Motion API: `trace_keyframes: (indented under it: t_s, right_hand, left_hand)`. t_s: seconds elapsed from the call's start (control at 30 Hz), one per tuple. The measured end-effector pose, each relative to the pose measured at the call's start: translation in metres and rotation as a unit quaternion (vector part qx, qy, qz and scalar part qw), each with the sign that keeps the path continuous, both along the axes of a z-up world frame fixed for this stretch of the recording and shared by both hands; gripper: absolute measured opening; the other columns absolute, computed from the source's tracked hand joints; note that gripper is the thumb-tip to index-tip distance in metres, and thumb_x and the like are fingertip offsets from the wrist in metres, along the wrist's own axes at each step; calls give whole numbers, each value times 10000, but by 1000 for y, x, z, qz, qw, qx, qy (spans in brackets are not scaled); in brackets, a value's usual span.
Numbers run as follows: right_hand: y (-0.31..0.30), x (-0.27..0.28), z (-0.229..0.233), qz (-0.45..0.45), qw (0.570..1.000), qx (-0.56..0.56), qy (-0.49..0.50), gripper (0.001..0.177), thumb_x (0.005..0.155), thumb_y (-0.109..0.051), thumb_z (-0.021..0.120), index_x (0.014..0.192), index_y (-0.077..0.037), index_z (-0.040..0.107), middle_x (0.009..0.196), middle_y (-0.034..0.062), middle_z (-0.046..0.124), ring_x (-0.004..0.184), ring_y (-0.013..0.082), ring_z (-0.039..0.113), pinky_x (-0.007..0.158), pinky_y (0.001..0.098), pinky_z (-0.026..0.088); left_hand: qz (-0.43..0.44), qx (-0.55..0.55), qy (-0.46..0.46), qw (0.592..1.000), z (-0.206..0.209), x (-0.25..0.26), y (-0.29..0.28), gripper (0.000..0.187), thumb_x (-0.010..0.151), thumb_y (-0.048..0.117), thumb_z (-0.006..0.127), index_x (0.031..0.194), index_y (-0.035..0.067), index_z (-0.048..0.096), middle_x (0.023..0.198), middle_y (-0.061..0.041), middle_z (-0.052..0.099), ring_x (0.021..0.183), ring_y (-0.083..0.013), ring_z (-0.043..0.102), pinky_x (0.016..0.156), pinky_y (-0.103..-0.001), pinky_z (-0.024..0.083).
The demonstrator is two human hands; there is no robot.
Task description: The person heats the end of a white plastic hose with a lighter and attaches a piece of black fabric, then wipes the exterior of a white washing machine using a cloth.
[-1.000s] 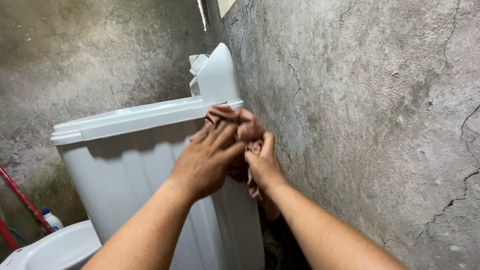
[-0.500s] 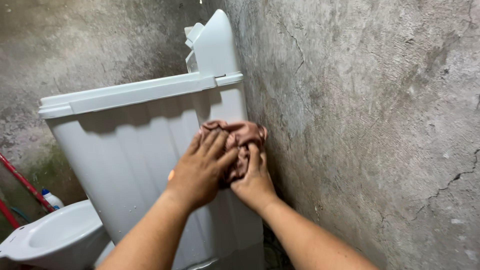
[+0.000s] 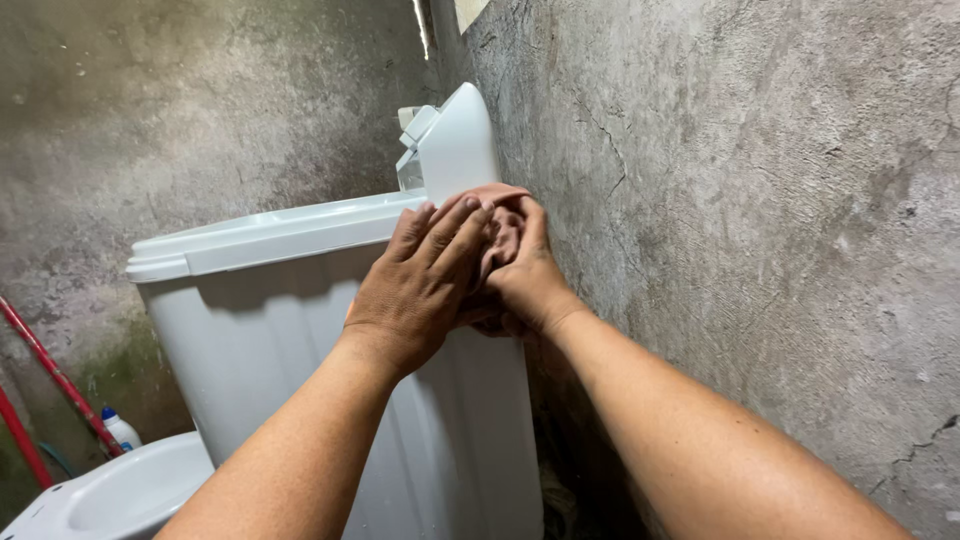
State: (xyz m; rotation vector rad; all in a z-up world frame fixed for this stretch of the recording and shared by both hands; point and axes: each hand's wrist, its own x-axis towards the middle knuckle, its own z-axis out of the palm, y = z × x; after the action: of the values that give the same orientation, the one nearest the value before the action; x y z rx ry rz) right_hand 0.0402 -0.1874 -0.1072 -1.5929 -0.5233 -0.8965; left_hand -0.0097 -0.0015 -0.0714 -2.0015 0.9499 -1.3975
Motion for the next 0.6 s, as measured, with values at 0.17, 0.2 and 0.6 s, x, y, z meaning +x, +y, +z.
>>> trace_keyframes:
  t_s: [0.17,0.2,0.6]
  right_hand:
    - [2,8,-26,38,998,45,-14,1038,722,-29,748,1570,-150,162,1465,180,486,1316,281,537,1006,374,544]
    - [1,5,-32,30,998,55,7,1038,719,-24,721,1579,-163,155,1474,165,476,1301,277,547,970,375,565]
    - [32,-28,-146,-237,960,-68,136,831,917,-363,612,1571,-123,158,1520,258,399,1337,426,496,1103,448,451]
  left_hand:
    - [-83,-21,32,996,-18,12,1,700,955,336,548,1584,115,333,1670,-110,281,1556,-273,180,1267,-468,139]
    - [-79,-23,39,996,-23,12,0,694,947,332,553,1573,122,338,1663,-112,283,1554,-277,184,1262,-471,138]
    - [-145,29,178,973,-88,0,18,710,857,371,598,1515,204,390,1605,-29,360,1488,-241,280,1219,-511,162]
